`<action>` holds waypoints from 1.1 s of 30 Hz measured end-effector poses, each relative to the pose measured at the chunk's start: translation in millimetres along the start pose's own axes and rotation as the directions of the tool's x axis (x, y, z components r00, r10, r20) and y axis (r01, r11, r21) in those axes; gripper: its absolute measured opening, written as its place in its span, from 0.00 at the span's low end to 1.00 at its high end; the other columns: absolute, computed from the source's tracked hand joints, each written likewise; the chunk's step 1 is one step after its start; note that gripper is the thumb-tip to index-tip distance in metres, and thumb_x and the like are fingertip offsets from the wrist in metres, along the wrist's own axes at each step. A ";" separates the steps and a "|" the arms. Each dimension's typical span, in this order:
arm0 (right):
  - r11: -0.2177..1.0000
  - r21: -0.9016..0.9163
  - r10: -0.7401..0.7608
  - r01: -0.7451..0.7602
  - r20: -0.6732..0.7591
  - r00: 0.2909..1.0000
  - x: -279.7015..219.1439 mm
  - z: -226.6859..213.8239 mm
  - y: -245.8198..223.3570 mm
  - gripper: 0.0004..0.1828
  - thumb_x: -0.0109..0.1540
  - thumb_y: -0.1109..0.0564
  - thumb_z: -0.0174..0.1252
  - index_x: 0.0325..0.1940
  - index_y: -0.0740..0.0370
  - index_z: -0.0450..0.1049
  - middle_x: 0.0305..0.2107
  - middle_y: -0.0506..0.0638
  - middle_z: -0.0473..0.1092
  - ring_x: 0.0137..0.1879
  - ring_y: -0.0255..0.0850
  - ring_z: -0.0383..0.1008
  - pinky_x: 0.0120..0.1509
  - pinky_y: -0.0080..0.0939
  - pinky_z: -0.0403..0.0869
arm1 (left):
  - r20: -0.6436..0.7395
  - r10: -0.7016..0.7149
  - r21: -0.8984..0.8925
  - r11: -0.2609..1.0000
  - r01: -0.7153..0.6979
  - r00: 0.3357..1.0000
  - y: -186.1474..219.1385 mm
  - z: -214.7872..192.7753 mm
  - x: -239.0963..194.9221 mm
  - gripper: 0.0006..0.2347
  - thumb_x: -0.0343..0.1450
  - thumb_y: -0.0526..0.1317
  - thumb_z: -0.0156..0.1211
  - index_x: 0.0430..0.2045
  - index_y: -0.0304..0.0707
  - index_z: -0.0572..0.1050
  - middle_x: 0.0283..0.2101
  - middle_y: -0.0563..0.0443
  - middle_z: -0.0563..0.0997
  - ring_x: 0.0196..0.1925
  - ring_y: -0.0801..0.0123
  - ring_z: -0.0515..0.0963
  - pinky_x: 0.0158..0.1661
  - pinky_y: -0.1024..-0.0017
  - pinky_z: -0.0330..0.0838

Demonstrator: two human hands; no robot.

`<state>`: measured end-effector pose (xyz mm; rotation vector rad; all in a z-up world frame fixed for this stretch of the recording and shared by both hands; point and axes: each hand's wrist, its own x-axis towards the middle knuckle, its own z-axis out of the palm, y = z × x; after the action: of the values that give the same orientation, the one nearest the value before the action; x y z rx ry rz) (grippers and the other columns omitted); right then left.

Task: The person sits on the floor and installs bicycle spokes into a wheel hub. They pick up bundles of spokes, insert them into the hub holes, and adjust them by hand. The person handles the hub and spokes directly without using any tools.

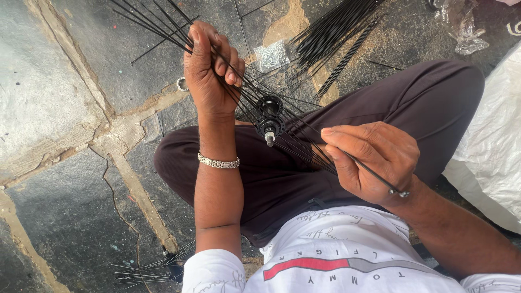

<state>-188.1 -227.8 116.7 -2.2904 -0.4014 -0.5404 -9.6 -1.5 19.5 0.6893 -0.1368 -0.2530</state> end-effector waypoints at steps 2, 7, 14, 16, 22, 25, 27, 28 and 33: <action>1.000 -0.002 -0.009 0.009 0.003 1.000 -1.0 0.7 -1.1 0.07 0.67 0.62 0.65 0.48 0.63 0.77 0.39 0.52 0.78 0.39 0.42 0.80 0.41 0.38 0.77 | 0.000 0.000 0.002 1.000 0.000 1.000 -0.3 -0.2 -0.2 0.15 0.83 0.46 0.52 0.31 0.35 0.69 0.16 0.57 0.63 0.14 0.77 0.67 0.17 0.80 0.64; 1.000 -0.014 -0.010 0.010 0.009 1.000 -2.7 -0.5 -3.2 0.08 0.66 0.61 0.66 0.48 0.64 0.77 0.38 0.52 0.78 0.38 0.42 0.80 0.39 0.38 0.75 | -0.007 0.004 0.004 1.000 -0.004 1.000 0.8 0.1 -0.2 0.13 0.83 0.47 0.52 0.35 0.36 0.69 0.16 0.57 0.63 0.14 0.77 0.67 0.17 0.80 0.64; 1.000 -0.031 0.001 0.000 0.017 1.000 -1.9 3.0 -4.7 0.08 0.66 0.62 0.66 0.49 0.63 0.78 0.38 0.52 0.78 0.35 0.40 0.79 0.37 0.37 0.74 | -0.010 0.005 0.000 1.000 -0.005 1.000 1.7 0.9 -1.2 0.13 0.83 0.46 0.52 0.34 0.36 0.69 0.16 0.57 0.63 0.14 0.77 0.68 0.17 0.80 0.64; 0.999 -0.048 -0.002 0.003 0.023 1.000 -0.2 2.6 -6.7 0.08 0.65 0.62 0.66 0.48 0.63 0.78 0.37 0.52 0.78 0.33 0.39 0.78 0.35 0.36 0.73 | -0.008 0.010 0.007 1.000 -0.010 1.000 1.6 1.8 -1.1 0.13 0.83 0.46 0.52 0.34 0.36 0.70 0.16 0.57 0.63 0.14 0.77 0.68 0.17 0.80 0.64; 0.988 -0.155 0.030 -0.020 0.063 0.998 15.8 -1.1 -19.8 0.09 0.66 0.63 0.66 0.50 0.66 0.78 0.35 0.52 0.78 0.33 0.40 0.78 0.35 0.38 0.74 | -0.016 0.027 0.069 0.997 -0.026 1.000 1.1 9.0 -2.9 0.13 0.83 0.45 0.52 0.34 0.36 0.71 0.16 0.56 0.64 0.15 0.76 0.68 0.16 0.79 0.63; 0.987 -0.159 0.036 -0.028 0.045 0.998 26.4 -0.9 -26.4 0.10 0.67 0.63 0.64 0.52 0.67 0.77 0.35 0.53 0.77 0.35 0.43 0.78 0.37 0.39 0.75 | 0.020 0.039 0.055 0.998 -0.040 0.999 1.5 11.9 -4.0 0.11 0.83 0.44 0.52 0.34 0.36 0.70 0.17 0.56 0.64 0.14 0.76 0.68 0.16 0.79 0.62; 0.982 -0.185 0.035 -0.025 0.053 0.998 31.5 -5.6 -30.3 0.10 0.64 0.65 0.64 0.49 0.70 0.76 0.32 0.55 0.77 0.32 0.45 0.78 0.35 0.42 0.75 | 0.028 0.039 0.056 0.998 -0.040 0.999 3.4 12.6 -5.1 0.12 0.84 0.44 0.52 0.34 0.36 0.71 0.16 0.56 0.63 0.14 0.76 0.67 0.16 0.79 0.62; 0.980 -0.198 0.043 -0.028 0.071 0.997 33.6 -7.1 -31.4 0.11 0.64 0.64 0.64 0.50 0.70 0.77 0.32 0.54 0.77 0.32 0.45 0.78 0.35 0.42 0.74 | 0.033 0.038 0.057 0.998 -0.039 0.999 4.1 13.1 -6.5 0.12 0.84 0.44 0.52 0.34 0.36 0.71 0.16 0.56 0.63 0.14 0.77 0.67 0.16 0.79 0.63; 0.979 -0.203 0.041 -0.023 0.084 0.996 35.3 -14.7 -34.6 0.09 0.67 0.63 0.65 0.48 0.71 0.79 0.33 0.54 0.77 0.32 0.44 0.77 0.35 0.41 0.74 | 0.046 0.033 0.043 0.998 -0.035 0.998 6.8 14.8 -9.1 0.12 0.83 0.45 0.51 0.34 0.36 0.70 0.17 0.56 0.63 0.14 0.76 0.67 0.16 0.79 0.62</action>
<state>-176.5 -210.6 163.9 -2.5185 -0.3653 -0.4835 -20.1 -3.0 34.9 0.7248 -0.1973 -0.2335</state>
